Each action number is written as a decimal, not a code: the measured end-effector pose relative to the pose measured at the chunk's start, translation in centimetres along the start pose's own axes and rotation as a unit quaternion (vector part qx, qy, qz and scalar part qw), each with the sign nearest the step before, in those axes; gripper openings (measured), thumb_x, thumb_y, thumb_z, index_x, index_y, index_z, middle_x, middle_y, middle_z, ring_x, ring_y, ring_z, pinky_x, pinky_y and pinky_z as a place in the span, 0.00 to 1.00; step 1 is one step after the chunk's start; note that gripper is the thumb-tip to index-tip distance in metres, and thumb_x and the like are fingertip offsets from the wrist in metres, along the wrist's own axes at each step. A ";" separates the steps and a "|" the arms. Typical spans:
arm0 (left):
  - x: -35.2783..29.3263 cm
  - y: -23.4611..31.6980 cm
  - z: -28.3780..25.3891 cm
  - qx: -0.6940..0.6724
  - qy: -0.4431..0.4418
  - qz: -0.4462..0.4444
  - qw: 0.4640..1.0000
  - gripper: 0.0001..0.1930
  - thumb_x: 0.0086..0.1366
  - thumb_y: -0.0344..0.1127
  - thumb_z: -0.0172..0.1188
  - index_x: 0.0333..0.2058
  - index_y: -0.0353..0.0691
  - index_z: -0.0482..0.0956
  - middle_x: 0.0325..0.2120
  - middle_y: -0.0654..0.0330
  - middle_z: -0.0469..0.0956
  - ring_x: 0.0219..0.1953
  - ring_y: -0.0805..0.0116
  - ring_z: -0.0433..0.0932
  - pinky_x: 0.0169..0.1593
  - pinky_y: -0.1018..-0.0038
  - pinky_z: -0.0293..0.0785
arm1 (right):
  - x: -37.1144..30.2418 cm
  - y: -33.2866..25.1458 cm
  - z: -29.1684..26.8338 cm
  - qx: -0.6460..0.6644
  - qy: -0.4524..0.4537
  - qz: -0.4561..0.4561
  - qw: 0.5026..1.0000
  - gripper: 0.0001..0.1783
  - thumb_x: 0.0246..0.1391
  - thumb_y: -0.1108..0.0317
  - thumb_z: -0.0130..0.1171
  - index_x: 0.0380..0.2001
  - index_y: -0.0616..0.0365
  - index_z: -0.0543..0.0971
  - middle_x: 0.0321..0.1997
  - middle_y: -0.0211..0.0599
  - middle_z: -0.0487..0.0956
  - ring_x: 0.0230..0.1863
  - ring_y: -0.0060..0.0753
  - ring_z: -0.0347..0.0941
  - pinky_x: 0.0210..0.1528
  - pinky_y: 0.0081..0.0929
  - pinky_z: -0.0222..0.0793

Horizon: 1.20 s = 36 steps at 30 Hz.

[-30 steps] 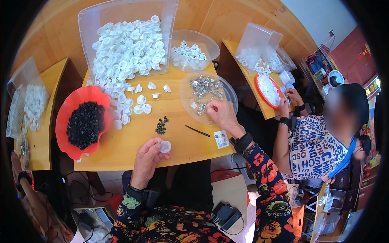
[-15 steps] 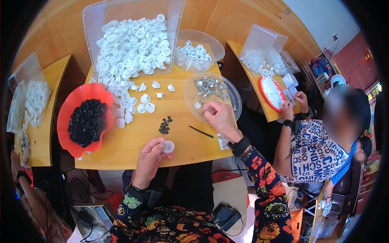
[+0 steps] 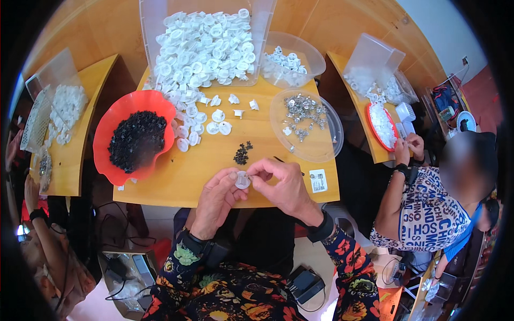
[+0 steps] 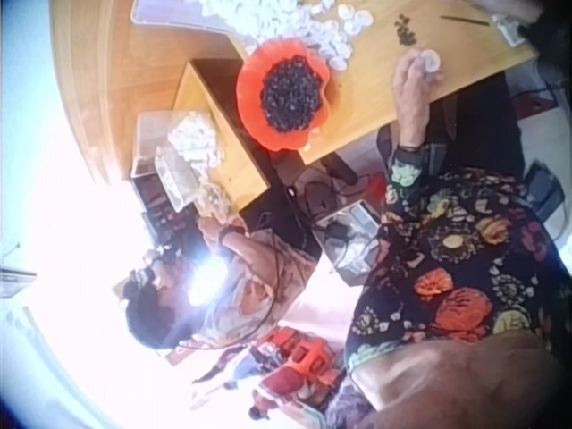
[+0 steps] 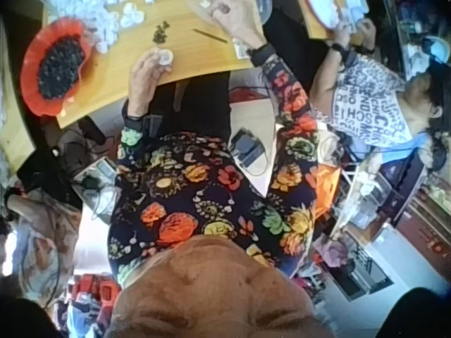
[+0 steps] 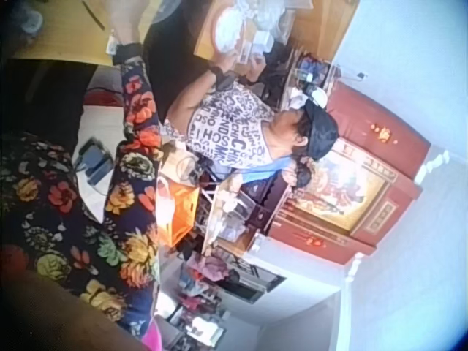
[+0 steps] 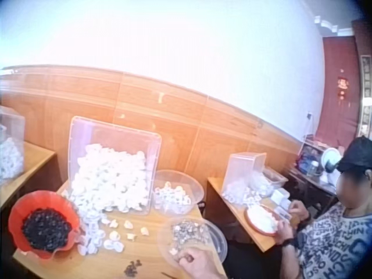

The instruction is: Assembling small black pins and metal clips into white plastic bases at a workbench.

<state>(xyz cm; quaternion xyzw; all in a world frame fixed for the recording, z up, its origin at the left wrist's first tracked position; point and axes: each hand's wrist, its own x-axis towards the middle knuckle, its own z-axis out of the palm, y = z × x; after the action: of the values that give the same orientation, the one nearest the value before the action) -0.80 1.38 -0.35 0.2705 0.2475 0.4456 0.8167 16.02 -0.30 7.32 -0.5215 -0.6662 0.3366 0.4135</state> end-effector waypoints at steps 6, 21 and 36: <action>-0.1 -0.3 -0.1 -0.016 -0.001 -0.019 1.000 0.11 0.70 0.38 0.48 0.42 0.35 0.72 0.35 0.60 0.75 0.34 0.73 0.74 0.37 0.76 0.72 | -0.8 -0.1 1.0 -0.031 -0.011 -0.033 0.999 0.05 0.49 0.77 0.59 0.32 0.63 0.78 0.30 0.39 0.79 0.30 0.32 0.78 0.34 0.24 0.72; -0.3 -0.3 0.2 -0.093 -0.042 -0.071 0.992 0.11 0.70 0.38 0.48 0.40 0.35 0.73 0.32 0.60 0.76 0.30 0.74 0.75 0.35 0.79 0.74 | -1.5 1.1 1.1 0.028 -0.025 -0.022 0.999 0.07 0.51 0.80 0.56 0.33 0.60 0.79 0.31 0.37 0.72 0.31 0.32 0.75 0.33 0.24 0.70; -0.7 -0.2 0.7 -0.081 -0.017 -0.046 0.995 0.11 0.69 0.37 0.50 0.42 0.35 0.73 0.35 0.59 0.77 0.35 0.71 0.77 0.39 0.75 0.76 | -2.5 0.8 2.5 -0.078 0.032 -0.113 0.990 0.08 0.47 0.75 0.59 0.33 0.59 0.76 0.32 0.38 0.74 0.34 0.42 0.73 0.35 0.32 0.70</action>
<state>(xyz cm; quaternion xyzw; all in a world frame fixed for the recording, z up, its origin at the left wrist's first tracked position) -0.51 0.52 0.14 0.1990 0.2084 0.4214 0.8599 14.42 -2.58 5.04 -0.4835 -0.7316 0.2182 0.4282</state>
